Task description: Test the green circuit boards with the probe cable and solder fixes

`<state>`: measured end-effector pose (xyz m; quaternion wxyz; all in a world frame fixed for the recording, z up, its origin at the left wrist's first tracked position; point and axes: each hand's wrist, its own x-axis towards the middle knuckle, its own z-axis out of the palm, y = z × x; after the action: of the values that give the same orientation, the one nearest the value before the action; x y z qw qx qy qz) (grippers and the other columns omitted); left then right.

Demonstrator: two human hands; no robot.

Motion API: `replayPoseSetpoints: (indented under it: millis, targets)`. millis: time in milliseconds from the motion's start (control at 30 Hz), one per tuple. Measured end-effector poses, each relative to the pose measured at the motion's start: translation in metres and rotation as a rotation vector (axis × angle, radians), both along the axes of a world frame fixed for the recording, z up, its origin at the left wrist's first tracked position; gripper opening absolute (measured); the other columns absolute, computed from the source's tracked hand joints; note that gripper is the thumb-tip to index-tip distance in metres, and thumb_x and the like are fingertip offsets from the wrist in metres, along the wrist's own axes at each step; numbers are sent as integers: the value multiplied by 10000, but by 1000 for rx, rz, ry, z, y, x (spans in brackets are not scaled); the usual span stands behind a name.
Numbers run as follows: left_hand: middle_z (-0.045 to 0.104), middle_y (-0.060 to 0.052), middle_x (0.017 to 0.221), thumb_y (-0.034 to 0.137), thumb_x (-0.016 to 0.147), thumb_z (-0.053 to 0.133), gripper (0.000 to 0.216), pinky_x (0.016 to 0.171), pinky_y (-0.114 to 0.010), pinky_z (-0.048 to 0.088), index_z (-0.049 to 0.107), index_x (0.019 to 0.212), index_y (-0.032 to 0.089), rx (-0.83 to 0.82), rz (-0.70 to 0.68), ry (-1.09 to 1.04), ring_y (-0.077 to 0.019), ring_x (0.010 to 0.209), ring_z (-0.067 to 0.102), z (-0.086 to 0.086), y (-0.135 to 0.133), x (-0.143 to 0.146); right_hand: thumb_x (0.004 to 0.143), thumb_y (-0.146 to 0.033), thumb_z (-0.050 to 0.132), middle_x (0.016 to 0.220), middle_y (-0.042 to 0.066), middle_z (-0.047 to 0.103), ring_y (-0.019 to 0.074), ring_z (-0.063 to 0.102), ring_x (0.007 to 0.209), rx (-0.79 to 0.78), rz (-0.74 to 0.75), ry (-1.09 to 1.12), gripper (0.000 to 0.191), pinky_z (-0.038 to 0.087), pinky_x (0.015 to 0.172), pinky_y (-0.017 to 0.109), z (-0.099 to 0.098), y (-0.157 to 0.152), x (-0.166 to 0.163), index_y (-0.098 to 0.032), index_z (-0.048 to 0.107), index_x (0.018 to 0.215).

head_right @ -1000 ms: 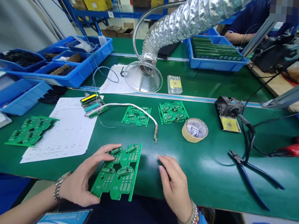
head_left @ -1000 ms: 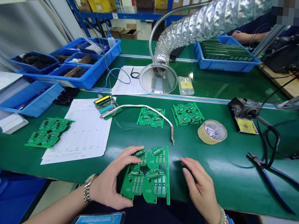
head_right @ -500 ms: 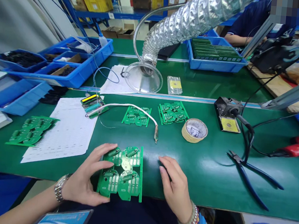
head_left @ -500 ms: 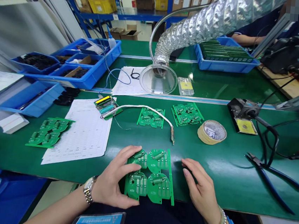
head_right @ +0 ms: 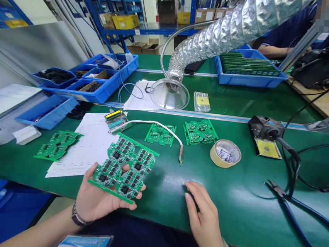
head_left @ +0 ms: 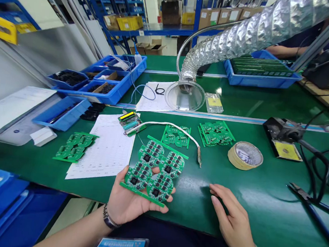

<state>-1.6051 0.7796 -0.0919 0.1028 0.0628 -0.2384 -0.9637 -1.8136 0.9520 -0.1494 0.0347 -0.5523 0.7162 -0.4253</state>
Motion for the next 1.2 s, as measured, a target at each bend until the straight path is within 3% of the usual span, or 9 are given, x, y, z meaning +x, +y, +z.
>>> replayPoseSetpoints:
  millis: [367,600,1200]
  targets:
    - [588,-170,1147,688,809,210,639,821,-406,456,523,1165,260,133,-22,-59,-271,1027,586,11,3,1,866,-205,487,1016,86,649,194,623,951,-7,-4,6,231,538,829,320,1,0,2,-183,599,1067]
    - [591,-177,1148,673,821,246,621,801,-365,481,546,1171,257,180,12,-65,-257,1020,601,14,4,-1,866,-201,487,994,89,658,197,629,937,-25,0,7,223,537,839,336,4,-3,3,-178,602,1056]
    - [600,-170,1124,658,828,251,609,825,-384,463,542,1170,246,179,38,-63,-271,1031,595,14,6,-4,874,-246,482,1034,78,655,207,626,960,18,10,40,232,535,847,349,-2,2,2,-192,601,1066]
